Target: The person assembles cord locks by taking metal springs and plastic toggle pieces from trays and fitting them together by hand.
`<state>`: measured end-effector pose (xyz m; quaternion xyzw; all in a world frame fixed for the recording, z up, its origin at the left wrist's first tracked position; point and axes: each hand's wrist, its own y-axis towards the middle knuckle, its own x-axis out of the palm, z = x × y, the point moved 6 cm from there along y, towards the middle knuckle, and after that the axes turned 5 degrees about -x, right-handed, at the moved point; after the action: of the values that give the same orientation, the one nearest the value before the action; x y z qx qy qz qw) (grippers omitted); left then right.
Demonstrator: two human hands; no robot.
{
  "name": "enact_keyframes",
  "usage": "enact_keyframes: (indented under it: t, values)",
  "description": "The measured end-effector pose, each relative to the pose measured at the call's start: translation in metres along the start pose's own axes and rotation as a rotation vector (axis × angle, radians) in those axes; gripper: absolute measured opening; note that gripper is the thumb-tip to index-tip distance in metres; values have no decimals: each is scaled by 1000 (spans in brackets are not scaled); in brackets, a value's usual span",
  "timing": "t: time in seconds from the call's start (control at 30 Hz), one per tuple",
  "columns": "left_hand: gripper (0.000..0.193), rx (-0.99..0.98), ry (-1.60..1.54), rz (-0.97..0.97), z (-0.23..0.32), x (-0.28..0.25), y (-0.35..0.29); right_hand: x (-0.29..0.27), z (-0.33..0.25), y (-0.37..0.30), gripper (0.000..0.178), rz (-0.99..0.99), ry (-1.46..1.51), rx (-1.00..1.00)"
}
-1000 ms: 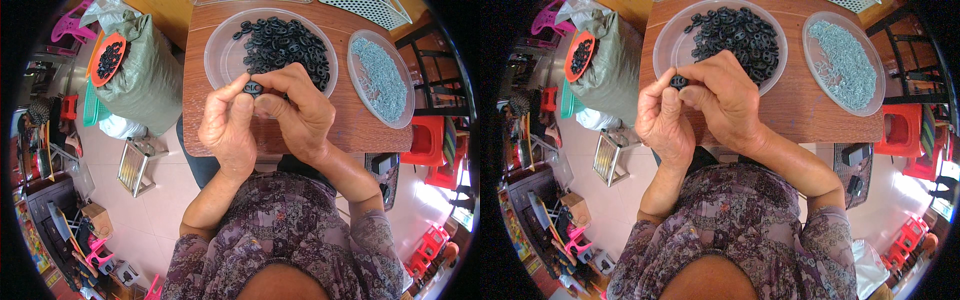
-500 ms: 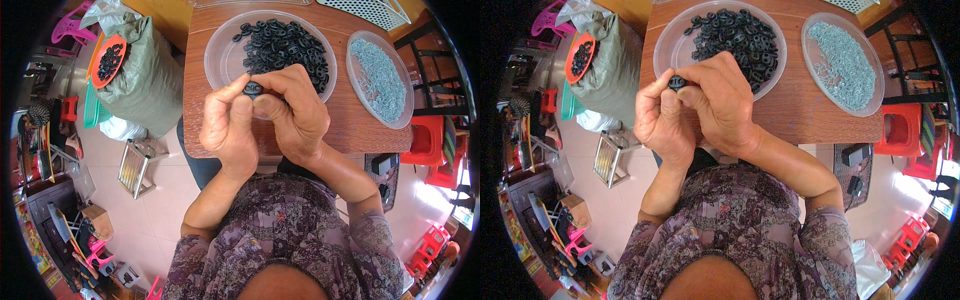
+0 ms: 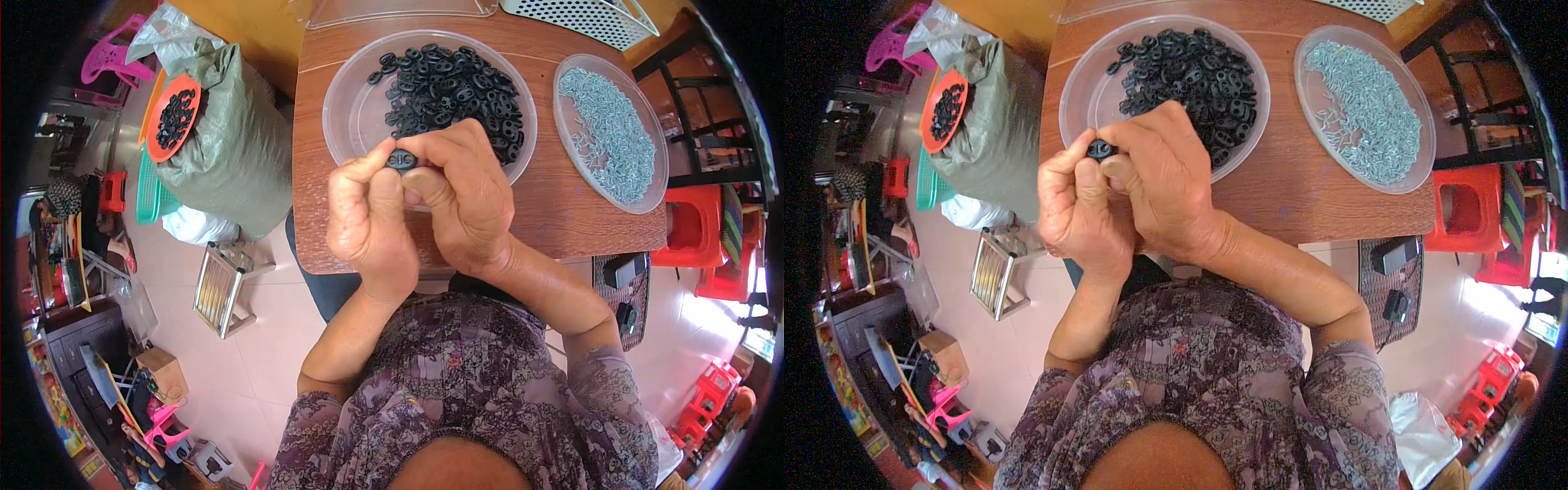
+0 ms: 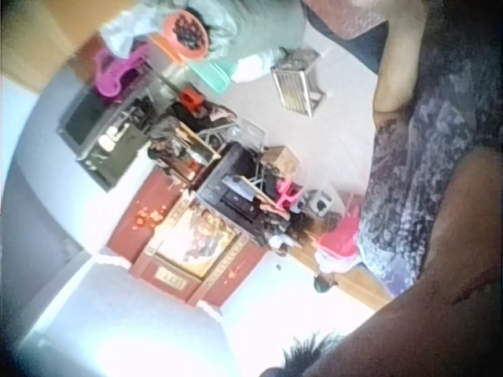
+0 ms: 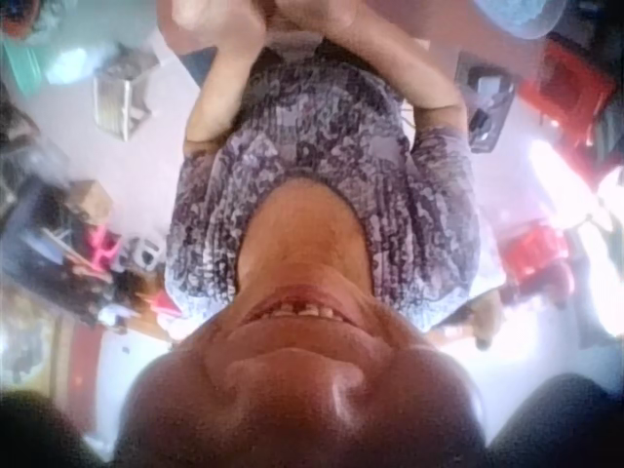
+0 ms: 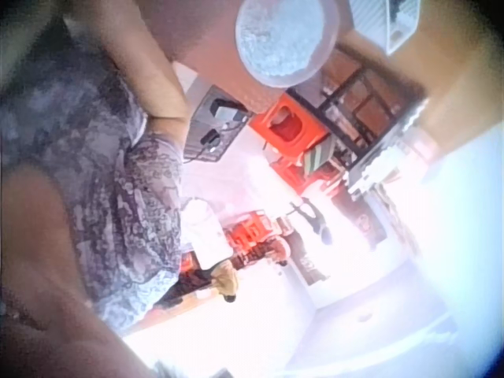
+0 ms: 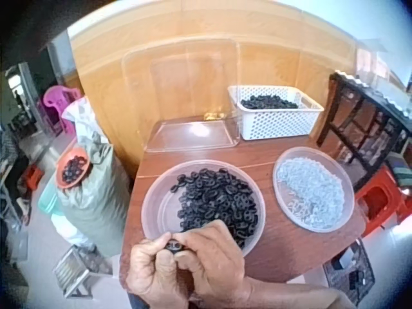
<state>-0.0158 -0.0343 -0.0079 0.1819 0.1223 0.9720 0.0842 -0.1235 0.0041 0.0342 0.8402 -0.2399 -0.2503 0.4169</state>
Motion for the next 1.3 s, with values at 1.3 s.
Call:
enact_keyframes:
  t: [1.3]
  values:
    - [19, 292, 895, -219, 26, -10, 60, -133, 138, 136, 16, -47, -391, 371]
